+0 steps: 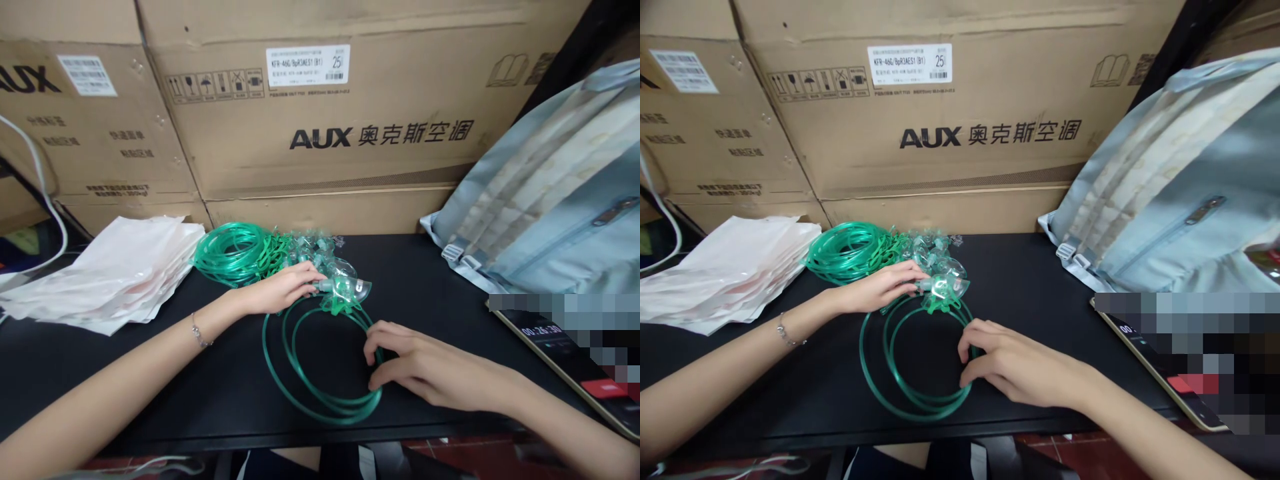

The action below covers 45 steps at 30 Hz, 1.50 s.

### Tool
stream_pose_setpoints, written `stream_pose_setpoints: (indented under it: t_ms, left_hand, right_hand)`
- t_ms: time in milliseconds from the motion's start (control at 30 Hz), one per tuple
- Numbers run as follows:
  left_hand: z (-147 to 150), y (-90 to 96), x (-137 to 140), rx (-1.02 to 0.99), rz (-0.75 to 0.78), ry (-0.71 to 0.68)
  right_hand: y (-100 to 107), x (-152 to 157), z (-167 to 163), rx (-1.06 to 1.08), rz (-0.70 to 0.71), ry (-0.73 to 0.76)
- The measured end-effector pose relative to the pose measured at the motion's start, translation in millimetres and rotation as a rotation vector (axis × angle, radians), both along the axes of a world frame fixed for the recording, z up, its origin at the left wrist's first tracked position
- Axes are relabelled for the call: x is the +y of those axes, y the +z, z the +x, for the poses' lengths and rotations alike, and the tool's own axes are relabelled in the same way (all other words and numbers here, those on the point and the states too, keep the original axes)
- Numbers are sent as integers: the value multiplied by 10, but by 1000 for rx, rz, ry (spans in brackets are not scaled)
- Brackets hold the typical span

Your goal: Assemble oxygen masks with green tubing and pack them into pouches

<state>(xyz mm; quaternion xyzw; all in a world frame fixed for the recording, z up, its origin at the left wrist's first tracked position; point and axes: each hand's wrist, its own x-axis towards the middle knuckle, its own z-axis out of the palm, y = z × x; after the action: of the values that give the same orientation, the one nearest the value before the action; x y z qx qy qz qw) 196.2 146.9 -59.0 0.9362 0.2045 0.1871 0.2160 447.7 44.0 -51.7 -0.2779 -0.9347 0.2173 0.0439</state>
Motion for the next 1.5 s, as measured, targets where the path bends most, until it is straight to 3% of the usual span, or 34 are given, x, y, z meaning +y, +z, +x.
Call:
stream_pose_setpoints:
  t_ms: [233, 467, 700, 833, 1000, 1133, 1500]
  left_hand:
    - [-29, -62, -61, 1, -17, -20]
    - [-105, -74, -112, -2, 55, 99]
    - [-100, -124, -109, -6, 52, 144]
    - [-86, -113, -75, -11, 81, 146]
    - [-87, -45, -45, 7, 91, 121]
    - [-62, -9, -37, 65, 124, 103]
    - [-70, -27, -105, 163, 207, 142]
  right_hand:
    - [-32, 194, 51, 13, 68, -15]
    - [0, 240, 20, -64, 233, -88]
    - [-147, -117, -788, -43, 347, -297]
    - [-242, -9, -1195, -69, 451, -304]
    - [-286, 141, -1343, -119, 470, -288]
    - [-344, 121, -1295, -101, 487, -223]
    - [-334, 84, -1025, 3, 503, 233]
